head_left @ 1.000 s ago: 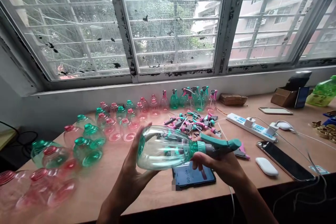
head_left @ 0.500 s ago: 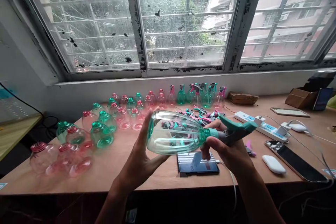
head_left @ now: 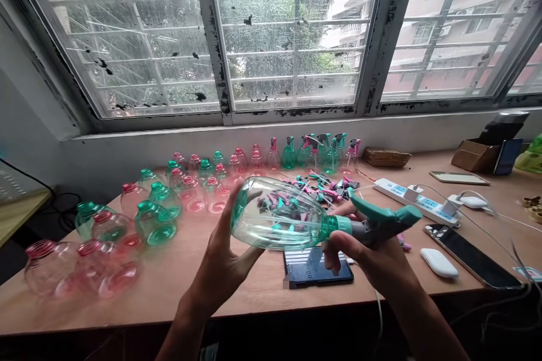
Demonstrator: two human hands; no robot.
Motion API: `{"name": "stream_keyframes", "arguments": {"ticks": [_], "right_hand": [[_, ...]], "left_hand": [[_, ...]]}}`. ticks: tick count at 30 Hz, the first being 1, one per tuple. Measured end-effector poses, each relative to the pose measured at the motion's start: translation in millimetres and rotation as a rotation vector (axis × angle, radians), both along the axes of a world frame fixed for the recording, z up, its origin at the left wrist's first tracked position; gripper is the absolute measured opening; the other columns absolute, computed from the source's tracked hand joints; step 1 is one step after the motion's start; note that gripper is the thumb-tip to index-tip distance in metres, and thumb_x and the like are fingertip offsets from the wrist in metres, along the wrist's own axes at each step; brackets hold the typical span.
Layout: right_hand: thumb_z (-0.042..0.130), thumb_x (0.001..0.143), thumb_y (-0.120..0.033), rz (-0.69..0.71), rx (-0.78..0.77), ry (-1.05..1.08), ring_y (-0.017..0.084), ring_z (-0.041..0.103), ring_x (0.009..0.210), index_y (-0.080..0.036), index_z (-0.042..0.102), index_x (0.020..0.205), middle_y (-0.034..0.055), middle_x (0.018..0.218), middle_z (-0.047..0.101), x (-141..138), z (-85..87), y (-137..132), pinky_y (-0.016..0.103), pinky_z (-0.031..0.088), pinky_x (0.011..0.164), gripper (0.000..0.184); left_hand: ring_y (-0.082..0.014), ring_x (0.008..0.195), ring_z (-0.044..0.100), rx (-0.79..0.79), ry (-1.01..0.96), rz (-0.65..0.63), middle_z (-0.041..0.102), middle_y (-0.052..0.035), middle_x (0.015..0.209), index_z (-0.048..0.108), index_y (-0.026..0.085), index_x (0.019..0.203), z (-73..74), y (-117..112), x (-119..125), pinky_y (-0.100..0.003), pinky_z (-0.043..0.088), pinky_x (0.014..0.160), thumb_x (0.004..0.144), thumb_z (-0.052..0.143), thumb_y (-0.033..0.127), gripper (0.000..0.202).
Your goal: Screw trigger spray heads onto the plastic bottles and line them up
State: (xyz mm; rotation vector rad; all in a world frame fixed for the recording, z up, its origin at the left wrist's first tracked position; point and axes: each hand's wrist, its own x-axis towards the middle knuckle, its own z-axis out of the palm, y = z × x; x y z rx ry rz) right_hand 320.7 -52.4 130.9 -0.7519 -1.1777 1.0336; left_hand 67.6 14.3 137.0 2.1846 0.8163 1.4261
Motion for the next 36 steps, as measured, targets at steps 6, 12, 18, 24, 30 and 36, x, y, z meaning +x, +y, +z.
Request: {"name": "stream_keyframes", "arguments": {"ticks": [6,12,18,24,30,36], "right_hand": [[0.092,0.089,-0.040,-0.045,-0.063,-0.064,0.019,0.070,0.056,-0.024,0.065,0.093,-0.0011,0.063,0.079,1,3.9,-6,0.031,0.055,0.056,0.032],[0.092,0.089,-0.041,-0.025,-0.063,-0.058,0.018,0.070,0.056,-0.024,0.063,0.093,-0.0014,0.063,0.079,6,3.6,-4,0.028,0.054,0.052,0.034],[0.093,0.088,-0.042,-0.041,-0.039,-0.051,0.019,0.072,0.056,-0.024,0.065,0.099,-0.0016,0.063,0.080,6,3.7,-6,0.028,0.055,0.053,0.035],[0.095,0.087,-0.041,-0.049,-0.033,-0.063,0.018,0.072,0.055,-0.025,0.065,0.103,-0.0024,0.064,0.080,9,5.0,-5,0.027,0.054,0.052,0.037],[0.090,0.089,-0.050,-0.007,-0.008,0.014,0.021,0.070,0.052,-0.024,0.068,0.105,-0.0023,0.060,0.077,12,1.8,1,0.032,0.056,0.052,0.037],[0.092,0.089,-0.043,-0.029,-0.016,-0.075,0.020,0.071,0.055,-0.024,0.066,0.096,-0.0006,0.064,0.079,14,1.1,-1,0.029,0.051,0.050,0.033]], "left_hand": [[-0.0434,0.157,0.049,-0.173,-0.084,-0.089,0.047,-0.0119,0.173,0.031,0.036,0.171,5.9,-5,10,-0.060,0.046,0.128,0.085,0.086,0.059,0.105],[-0.0411,0.160,0.046,-0.045,0.074,-0.044,0.041,-0.0106,0.177,0.025,0.040,0.172,2.4,-1,1,-0.060,0.045,0.129,0.087,0.088,0.047,0.107],[-0.0381,0.160,0.046,0.034,0.063,-0.034,0.036,-0.0098,0.180,0.012,0.048,0.172,-4.2,-1,2,-0.061,0.043,0.129,0.094,0.080,0.028,0.106],[-0.0413,0.161,0.044,-0.054,0.017,-0.112,0.038,-0.0109,0.178,0.015,0.043,0.173,5.0,-6,6,-0.060,0.042,0.130,0.083,0.089,0.056,0.118],[-0.0387,0.168,0.030,0.067,0.072,-0.103,0.030,-0.0072,0.182,0.016,0.049,0.172,0.6,0,4,-0.063,0.038,0.131,0.097,0.080,0.033,0.100],[-0.0439,0.156,0.050,-0.035,0.094,-0.073,0.037,-0.0134,0.179,0.003,0.047,0.173,-4.2,-2,3,-0.064,0.049,0.123,0.081,0.093,0.046,0.129]]}}
